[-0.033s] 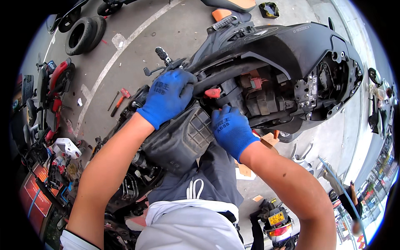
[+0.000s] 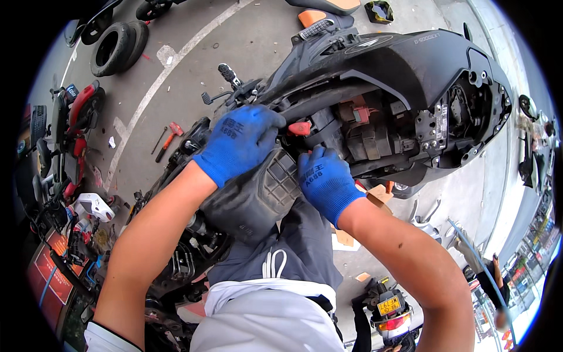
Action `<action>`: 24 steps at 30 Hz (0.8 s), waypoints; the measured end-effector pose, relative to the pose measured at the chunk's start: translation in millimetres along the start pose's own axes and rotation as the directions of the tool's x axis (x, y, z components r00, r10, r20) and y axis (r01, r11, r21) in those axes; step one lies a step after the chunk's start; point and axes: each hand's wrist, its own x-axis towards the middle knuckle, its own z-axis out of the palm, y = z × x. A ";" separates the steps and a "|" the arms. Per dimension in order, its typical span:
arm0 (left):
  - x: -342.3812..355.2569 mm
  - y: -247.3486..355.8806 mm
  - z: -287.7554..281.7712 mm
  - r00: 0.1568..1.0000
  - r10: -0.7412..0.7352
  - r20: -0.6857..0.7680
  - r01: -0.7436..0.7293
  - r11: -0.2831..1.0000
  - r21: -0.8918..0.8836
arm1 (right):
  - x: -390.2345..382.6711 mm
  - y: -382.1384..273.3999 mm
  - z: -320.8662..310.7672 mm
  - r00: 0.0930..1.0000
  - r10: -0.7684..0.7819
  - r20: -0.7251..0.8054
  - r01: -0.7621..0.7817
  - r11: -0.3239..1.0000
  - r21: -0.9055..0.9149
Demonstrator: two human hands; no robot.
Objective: The person uses a screwdriver to remove screws from the motorcycle's body panel. They then use a power drill to remove additional fasteners and detach the panel. Finally, they turn the ignition key to test the motorcycle's dashboard.
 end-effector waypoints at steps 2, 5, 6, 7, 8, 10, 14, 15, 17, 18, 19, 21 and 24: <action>-9.1 8.8 3.8 0.943 0.116 0.313 -0.117 0.993 -0.016 | -0.6 0.5 2.6 0.998 0.000 0.058 0.000 1.000 -0.005; -2.0 10.9 7.1 0.867 0.165 0.470 -0.304 0.922 0.238 | 0.5 -0.2 -7.3 0.999 -0.016 0.031 0.017 0.999 -0.042; 0.0 13.5 8.2 0.842 0.157 0.517 -0.353 0.884 0.306 | -0.9 -3.6 -6.1 1.000 -0.012 -0.020 0.011 0.998 -0.057; 2.1 16.0 9.1 0.814 0.145 0.562 -0.403 0.839 0.367 | -3.1 -4.7 -3.9 0.997 -0.008 -0.072 0.003 0.997 -0.071; 4.6 17.4 10.4 0.785 0.130 0.605 -0.454 0.785 0.421 | -3.4 -2.1 -0.9 0.997 -0.022 -0.080 0.021 1.000 -0.016; 25.1 27.7 10.8 0.637 -0.056 0.769 -0.439 0.793 0.422 | -2.3 8.0 3.2 0.994 -0.035 -0.107 0.046 0.994 0.102; 47.9 32.5 40.0 0.399 -0.396 0.827 -0.283 0.805 0.521 | -5.2 5.8 5.1 0.990 0.008 -0.143 0.014 0.989 0.150; 50.5 36.2 40.6 0.372 -0.395 0.840 -0.279 0.816 0.506 | -6.8 3.2 6.1 0.990 0.046 -0.137 -0.021 0.984 0.174; 62.2 37.5 36.1 0.278 -0.412 0.868 -0.232 0.848 0.477 | -1.6 10.6 6.5 1.000 0.030 -0.001 -0.028 0.962 0.271; 68.0 48.4 31.2 0.288 -0.442 0.850 -0.172 0.849 0.500 | -0.9 14.1 4.6 0.998 0.010 0.067 -0.031 0.949 0.314; 66.9 48.3 34.6 0.301 -0.425 0.854 -0.209 0.844 0.494 | -2.9 16.2 0.7 0.997 0.025 0.072 -0.049 0.937 0.345; 60.3 44.7 39.8 0.334 -0.385 0.860 -0.265 0.838 0.477 | -1.2 17.8 -2.0 0.995 0.019 0.095 -0.054 0.923 0.381; 51.2 37.4 43.6 0.374 -0.315 0.872 -0.338 0.830 0.444 | 3.9 12.2 2.4 0.997 0.032 0.063 -0.055 0.911 0.409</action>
